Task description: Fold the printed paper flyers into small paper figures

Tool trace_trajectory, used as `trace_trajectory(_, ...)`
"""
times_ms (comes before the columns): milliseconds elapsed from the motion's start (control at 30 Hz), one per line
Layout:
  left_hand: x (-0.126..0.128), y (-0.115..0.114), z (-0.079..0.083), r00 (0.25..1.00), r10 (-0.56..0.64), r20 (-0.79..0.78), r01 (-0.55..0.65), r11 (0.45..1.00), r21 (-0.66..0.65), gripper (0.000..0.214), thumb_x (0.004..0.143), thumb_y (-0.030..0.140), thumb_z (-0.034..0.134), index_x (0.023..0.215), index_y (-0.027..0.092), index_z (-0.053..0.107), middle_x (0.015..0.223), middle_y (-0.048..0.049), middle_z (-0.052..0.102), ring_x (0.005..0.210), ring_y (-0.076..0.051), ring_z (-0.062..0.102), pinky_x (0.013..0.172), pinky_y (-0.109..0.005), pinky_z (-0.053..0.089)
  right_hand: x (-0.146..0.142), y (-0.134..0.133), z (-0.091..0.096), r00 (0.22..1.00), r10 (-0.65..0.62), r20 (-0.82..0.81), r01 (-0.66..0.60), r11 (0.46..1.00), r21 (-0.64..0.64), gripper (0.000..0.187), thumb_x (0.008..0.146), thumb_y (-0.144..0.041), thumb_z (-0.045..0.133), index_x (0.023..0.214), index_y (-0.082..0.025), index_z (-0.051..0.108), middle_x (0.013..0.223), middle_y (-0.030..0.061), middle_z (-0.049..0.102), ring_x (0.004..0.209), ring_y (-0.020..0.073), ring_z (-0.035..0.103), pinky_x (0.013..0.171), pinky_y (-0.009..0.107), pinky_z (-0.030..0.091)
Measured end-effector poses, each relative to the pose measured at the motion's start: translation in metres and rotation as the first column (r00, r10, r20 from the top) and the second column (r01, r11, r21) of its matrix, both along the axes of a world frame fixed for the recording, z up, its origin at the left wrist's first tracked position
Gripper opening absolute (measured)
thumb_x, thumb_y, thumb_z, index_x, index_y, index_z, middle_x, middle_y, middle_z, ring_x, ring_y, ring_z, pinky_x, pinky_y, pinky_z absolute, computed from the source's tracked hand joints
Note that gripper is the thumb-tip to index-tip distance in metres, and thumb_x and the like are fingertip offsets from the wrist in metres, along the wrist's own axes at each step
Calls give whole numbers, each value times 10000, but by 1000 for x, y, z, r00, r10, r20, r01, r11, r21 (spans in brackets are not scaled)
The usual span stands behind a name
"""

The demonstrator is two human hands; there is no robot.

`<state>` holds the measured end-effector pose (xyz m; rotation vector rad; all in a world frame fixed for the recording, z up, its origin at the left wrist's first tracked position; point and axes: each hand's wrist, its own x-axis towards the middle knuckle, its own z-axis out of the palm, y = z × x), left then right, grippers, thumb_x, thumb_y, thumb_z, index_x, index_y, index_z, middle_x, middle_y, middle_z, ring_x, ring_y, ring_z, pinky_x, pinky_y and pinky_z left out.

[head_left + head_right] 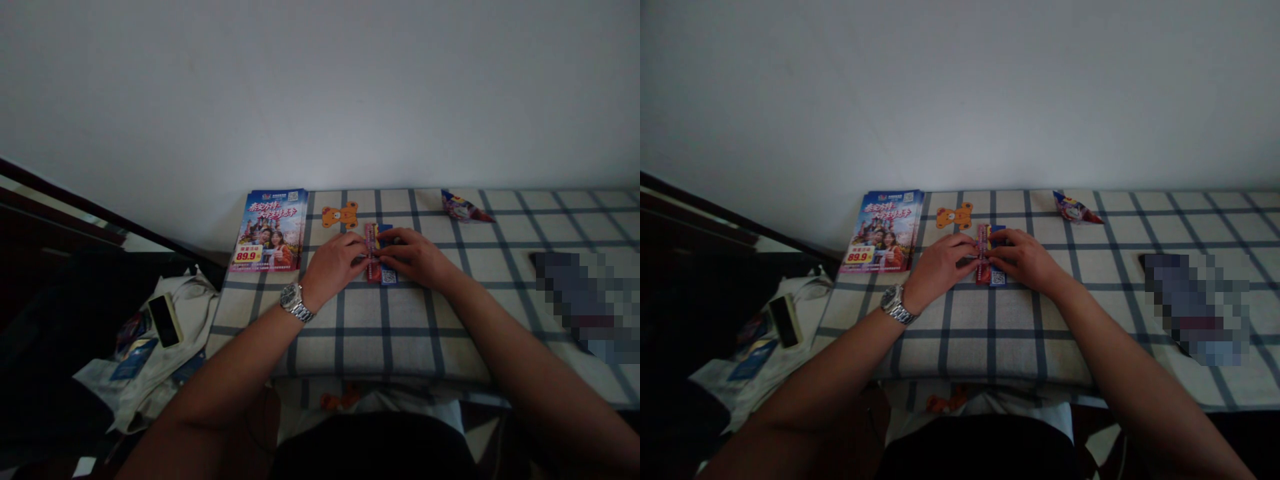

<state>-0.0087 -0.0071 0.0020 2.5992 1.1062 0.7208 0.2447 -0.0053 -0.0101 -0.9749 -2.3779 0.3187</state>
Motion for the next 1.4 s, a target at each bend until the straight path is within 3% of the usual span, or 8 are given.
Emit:
trace_trajectory(200, -3, 2, -1, 999, 13, 45, -11, 999, -44, 144, 978, 272, 726, 1103, 202, 723, 1153, -46, 730, 1058, -206, 687, 939, -370, 574, 0, 0, 0, 1000, 16, 3, -16, 999, 33, 249, 1029, -319, 618, 1114, -210, 825, 1306, 171, 688, 1219, 322, 677, 1027, 523, 576)
trace_trajectory(367, -7, 5, -2, 997, -15, 69, 19, 998, -66, 77, 1007, 254, 682, 1015, 205, 740, 1161, -29, 749, 1049, -182, 706, 933, -349, 578, 0, 0, 0, 1000, 8, -3, -8, 1000, 9, 225, 1023, -319, 629, 1104, -248, 826, 1317, 144, 688, 1228, 320, 672, 1041, 533, 568)
trace_trajectory(600, -10, 6, -4, 998, -64, 9, 64, 998, 6, 185, 1012, 291, 683, 1167, 203, 730, 1243, -51, 734, 1132, -212, 691, 1001, -385, 578, -1, -1, 1, 1000, -2, 7, 2, 1000, 10, 226, 1023, -315, 626, 1099, -234, 823, 1309, 157, 690, 1216, 330, 673, 1033, 553, 564)
trace_trajectory(933, -9, -1, 5, 986, -102, -133, 109, 993, 46, 222, 1060, 288, 587, 1213, 199, 721, 1283, -82, 682, 1144, -226, 666, 979, -386, 587, 0, -1, -1, 1000, 0, 22, -1, 999, 35, 238, 1029, -324, 620, 1118, -237, 823, 1314, 155, 688, 1224, 321, 669, 1027, 533, 570)
trace_trajectory(1400, -8, 1, 0, 991, -77, -108, 84, 995, 61, 212, 1054, 303, 609, 1174, 180, 733, 1254, -70, 703, 1113, -220, 678, 962, -379, 591, 1, -2, 0, 999, 16, 28, -16, 1000, 4, 257, 1035, -326, 607, 1184, -250, 802, 1352, 143, 685, 1245, 314, 667, 1053, 531, 553)
